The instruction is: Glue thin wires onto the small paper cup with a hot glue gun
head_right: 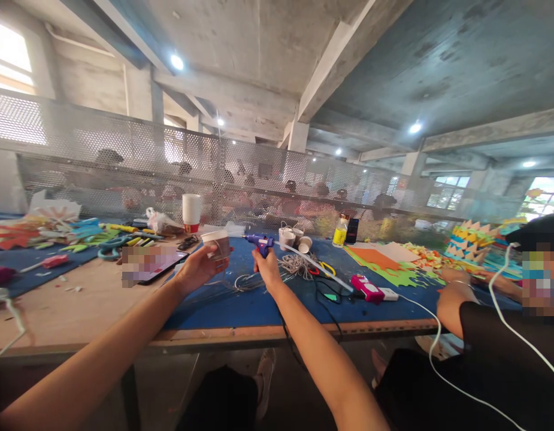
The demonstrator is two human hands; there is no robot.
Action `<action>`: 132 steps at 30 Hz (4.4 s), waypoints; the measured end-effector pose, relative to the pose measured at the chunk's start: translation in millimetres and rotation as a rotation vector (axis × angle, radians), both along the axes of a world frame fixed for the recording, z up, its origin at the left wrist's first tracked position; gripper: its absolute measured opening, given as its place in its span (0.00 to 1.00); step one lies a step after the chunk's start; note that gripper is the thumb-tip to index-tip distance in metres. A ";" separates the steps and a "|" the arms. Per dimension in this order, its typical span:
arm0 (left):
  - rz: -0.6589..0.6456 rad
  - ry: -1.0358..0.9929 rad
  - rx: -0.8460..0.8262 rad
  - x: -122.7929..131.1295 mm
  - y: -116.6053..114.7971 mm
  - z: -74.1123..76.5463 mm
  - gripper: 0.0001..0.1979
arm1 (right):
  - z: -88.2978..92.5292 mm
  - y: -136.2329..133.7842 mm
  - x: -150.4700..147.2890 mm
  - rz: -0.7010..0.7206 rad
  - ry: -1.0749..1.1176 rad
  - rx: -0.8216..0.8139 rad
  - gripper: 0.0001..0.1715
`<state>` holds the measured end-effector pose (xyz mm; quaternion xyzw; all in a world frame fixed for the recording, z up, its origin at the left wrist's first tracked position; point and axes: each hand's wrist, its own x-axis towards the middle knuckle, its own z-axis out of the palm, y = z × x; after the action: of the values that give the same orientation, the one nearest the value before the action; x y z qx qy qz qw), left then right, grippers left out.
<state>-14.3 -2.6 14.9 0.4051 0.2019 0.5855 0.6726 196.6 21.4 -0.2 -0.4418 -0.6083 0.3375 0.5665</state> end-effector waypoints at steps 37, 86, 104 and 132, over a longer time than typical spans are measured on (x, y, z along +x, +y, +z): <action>0.112 0.227 0.055 3.8 8.5 -13.0 0.24 | 23.7 -0.7 -31.5 0.157 -0.346 0.389 0.18; -0.059 0.220 0.092 8.7 -3.3 -6.4 0.20 | 16.1 0.9 -20.5 0.126 -0.018 0.256 0.12; -0.081 0.251 0.110 8.8 -3.8 -7.8 0.22 | 17.4 1.8 -20.7 0.133 -0.017 0.219 0.11; -0.086 0.284 0.114 9.4 -4.5 -6.8 0.22 | 20.1 3.3 -18.2 0.242 0.120 0.039 0.13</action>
<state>-4.8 -7.1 8.2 0.5294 0.2440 0.5036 0.6377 178.4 24.7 19.9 -0.3333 -0.6286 0.4173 0.5653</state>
